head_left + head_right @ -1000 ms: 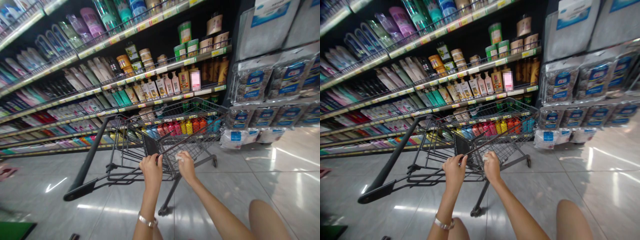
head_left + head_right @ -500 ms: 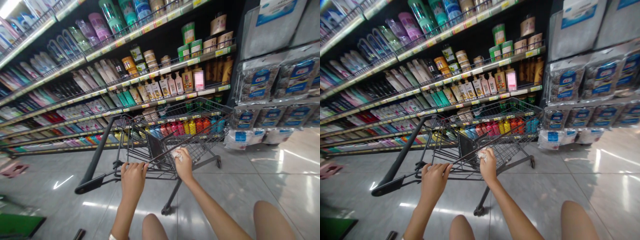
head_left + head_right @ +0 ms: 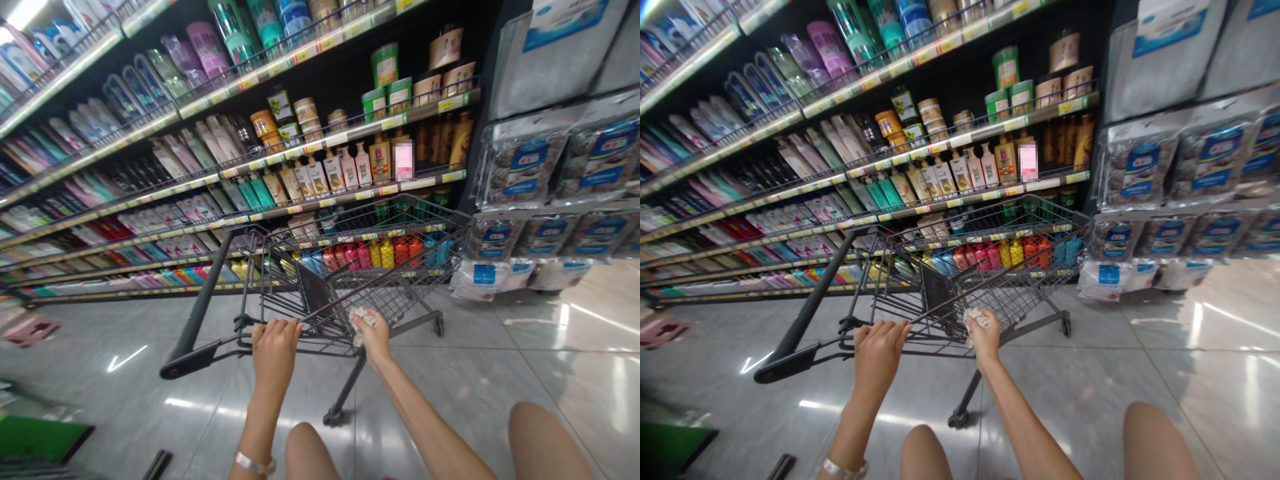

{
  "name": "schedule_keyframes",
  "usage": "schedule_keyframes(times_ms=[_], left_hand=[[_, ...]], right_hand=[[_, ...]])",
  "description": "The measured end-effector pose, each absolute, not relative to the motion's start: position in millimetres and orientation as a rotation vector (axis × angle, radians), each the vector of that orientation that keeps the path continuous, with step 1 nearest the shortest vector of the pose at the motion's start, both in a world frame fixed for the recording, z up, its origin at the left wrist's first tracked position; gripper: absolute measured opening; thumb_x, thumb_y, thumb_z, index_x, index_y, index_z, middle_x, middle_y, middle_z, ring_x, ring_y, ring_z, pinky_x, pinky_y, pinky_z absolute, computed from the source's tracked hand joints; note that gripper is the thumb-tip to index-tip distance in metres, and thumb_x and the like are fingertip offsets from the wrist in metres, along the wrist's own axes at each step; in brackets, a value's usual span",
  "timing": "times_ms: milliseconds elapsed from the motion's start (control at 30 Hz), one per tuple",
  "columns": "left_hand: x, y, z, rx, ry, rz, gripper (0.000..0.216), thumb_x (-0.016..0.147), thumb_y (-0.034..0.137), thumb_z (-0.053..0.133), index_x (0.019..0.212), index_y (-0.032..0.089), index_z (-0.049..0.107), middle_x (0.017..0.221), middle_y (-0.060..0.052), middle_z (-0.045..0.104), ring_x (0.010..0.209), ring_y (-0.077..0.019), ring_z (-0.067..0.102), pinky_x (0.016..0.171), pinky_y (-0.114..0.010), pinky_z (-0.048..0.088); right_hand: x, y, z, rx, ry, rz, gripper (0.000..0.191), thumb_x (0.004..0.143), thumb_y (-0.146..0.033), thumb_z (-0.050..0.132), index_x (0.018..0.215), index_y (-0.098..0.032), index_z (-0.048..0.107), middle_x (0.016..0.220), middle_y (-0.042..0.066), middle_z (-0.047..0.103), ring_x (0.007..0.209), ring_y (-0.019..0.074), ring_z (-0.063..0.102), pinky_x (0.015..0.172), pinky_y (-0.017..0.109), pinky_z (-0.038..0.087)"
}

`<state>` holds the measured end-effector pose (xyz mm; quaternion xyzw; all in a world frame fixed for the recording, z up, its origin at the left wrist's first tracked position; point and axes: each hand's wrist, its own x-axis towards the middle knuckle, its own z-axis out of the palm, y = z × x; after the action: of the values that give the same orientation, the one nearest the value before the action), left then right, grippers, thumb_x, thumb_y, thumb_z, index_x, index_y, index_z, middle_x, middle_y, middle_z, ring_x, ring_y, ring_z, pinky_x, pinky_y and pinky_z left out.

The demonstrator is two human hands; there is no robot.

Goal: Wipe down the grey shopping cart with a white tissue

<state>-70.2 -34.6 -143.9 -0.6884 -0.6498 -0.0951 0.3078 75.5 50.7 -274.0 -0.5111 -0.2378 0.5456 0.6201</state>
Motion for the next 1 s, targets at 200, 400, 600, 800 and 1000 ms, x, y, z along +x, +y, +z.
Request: schedule_keyframes(times_ms=[200,400,600,800,1000], left_hand=[[-69,-35,-143,-1.837,-1.735,-0.25,0.029,0.093,0.031,0.042,0.081,0.02,0.066,0.066,-0.001,0.066,0.071,-0.0194,0.056,0.07,-0.033,0.027],[-66,-41,-139,-1.902,-1.775,-0.289,0.033,0.093,0.022,0.033,0.09,0.016,0.066,0.076,-0.004,0.069,0.078,-0.0209,0.058,0.077,-0.036,0.03],[-69,-46,-138,-1.987,-1.788,-0.326,0.036,0.088,0.016,0.031,0.097,0.012,0.065,0.085,-0.006,0.07,0.086,-0.0226,0.058,0.082,-0.037,0.031],[-65,-49,-137,-1.978,-1.842,-0.306,0.036,0.089,0.017,0.03,0.098,0.012,0.065,0.084,-0.007,0.07,0.084,-0.0227,0.059,0.08,-0.038,0.032],[-60,-48,-139,-1.936,-1.857,-0.292,0.037,0.09,0.019,0.03,0.098,0.013,0.066,0.084,-0.007,0.07,0.085,-0.0221,0.059,0.082,-0.038,0.033]], right_hand=[[35,23,-236,-1.056,-0.28,1.385,0.037,0.048,-0.032,0.073,0.079,-0.017,0.06,0.064,0.0,0.066,0.057,0.0158,0.06,0.055,0.027,0.047],[-1,-13,-201,-0.938,-0.404,1.501,0.033,0.057,-0.031,0.068,0.085,-0.016,0.059,0.072,0.001,0.067,0.066,0.0164,0.061,0.065,0.029,0.049],[-8,-25,-200,-1.001,-0.653,1.254,0.017,0.068,-0.026,0.06,0.083,-0.019,0.057,0.079,0.002,0.063,0.076,0.0179,0.058,0.074,0.03,0.046],[-5,-23,-214,-1.032,-0.714,1.225,0.012,0.069,-0.026,0.059,0.077,-0.02,0.053,0.073,-0.001,0.057,0.069,0.0157,0.054,0.068,0.029,0.045],[1,-19,-218,-0.958,-0.618,1.441,0.02,0.065,-0.028,0.06,0.08,-0.021,0.047,0.068,-0.004,0.056,0.053,0.0117,0.052,0.044,0.022,0.043]])
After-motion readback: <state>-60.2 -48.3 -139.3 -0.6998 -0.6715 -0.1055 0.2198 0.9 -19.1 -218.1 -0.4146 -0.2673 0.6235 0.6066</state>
